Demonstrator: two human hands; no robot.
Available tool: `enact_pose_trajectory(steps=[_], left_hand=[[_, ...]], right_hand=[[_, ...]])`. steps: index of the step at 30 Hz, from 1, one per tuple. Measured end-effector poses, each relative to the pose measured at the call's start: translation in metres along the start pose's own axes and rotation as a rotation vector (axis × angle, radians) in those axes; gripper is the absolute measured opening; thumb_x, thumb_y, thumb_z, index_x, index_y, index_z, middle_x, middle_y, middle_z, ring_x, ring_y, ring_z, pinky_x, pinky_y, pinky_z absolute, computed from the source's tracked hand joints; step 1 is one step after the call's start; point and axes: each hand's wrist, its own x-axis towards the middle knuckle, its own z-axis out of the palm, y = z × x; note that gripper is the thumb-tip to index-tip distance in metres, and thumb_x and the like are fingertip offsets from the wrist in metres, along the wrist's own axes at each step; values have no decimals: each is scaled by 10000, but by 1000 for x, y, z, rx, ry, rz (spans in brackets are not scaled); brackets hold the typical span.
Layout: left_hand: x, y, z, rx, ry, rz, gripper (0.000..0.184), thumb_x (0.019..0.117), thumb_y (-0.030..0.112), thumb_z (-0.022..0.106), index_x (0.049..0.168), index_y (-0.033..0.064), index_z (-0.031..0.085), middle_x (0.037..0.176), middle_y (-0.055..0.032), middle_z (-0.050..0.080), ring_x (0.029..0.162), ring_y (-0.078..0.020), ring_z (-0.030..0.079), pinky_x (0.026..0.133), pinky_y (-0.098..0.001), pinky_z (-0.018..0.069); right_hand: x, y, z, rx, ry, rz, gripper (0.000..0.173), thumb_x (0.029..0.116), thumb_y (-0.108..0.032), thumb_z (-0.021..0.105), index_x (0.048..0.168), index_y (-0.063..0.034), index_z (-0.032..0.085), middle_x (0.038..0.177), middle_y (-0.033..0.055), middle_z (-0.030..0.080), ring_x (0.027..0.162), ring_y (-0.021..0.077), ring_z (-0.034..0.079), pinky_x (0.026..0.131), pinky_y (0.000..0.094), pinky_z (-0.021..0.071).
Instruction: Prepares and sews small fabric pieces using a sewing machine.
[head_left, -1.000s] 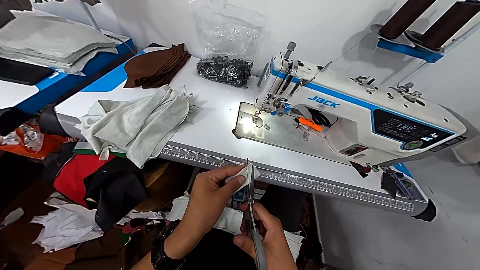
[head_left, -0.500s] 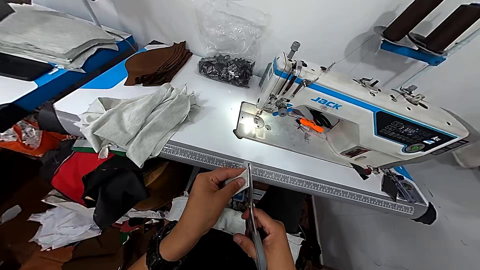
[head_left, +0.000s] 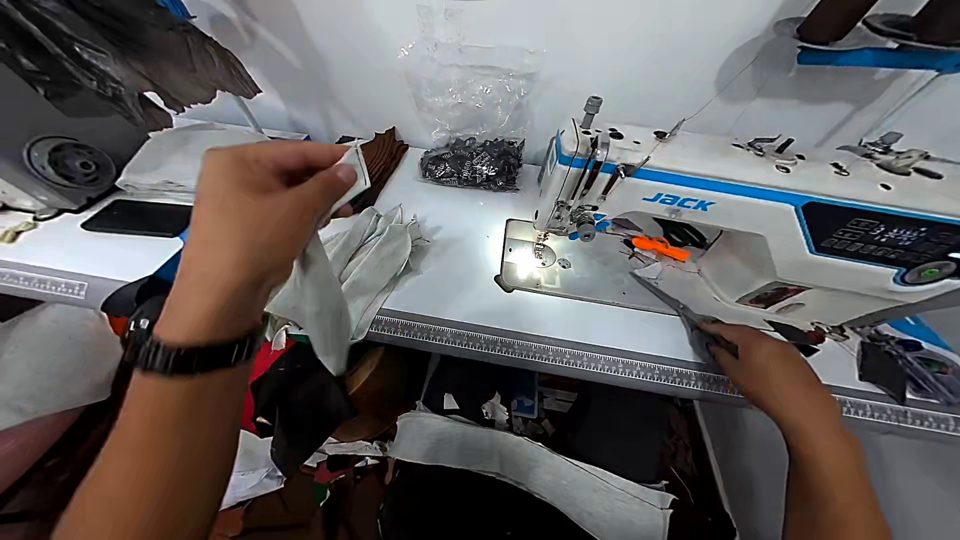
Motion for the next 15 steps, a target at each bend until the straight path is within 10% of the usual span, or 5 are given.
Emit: enact_pose_trajectory(steps=[2,6,9,11,15], left_hand=[[38,-24,8,186,-61,-86,181,990,170,670,1139,87,729,916,6,715,720,-39,653,673,-256,574],[57,-85,30,427,-276,50,420,1038,284,607,1346,-1,623,1282,-273,648,1192,-437,632,1021,-692,447],[-6,-78,55,131,-529,26,382,1038,325,576,1318,74,637,1222,-65,700,1081,-142,687,967,-372,569],[-70,-59,76,-76,-797,23,307,992,233,574,1200,38,688,1150,-54,726,1012,-150,704,915,-366,597],[-165,-117,115,-238,-1180,109,381,998,512,595,1241,252,734,1138,105,744,983,-59,715,843,-299,630]], right_hand=[[6,0,-7,-34,-18,1,301,965,21,640,1249,-23,725,1244,268,679,1163,518,626,971,760,432],[-39,-5,-34,82,85,23,256,983,-74,672,1236,-56,706,1176,181,704,1060,374,691,901,628,549],[-119,9,-30,437,-246,18,221,956,-146,685,1173,-117,716,1034,36,747,888,167,723,784,409,623],[-166,31,5,594,-459,78,322,908,-240,750,1214,-147,712,1117,9,741,975,152,720,842,383,628],[-234,43,100,768,-295,292,488,808,-234,866,1255,-125,703,1293,58,653,1182,196,639,964,415,589]])
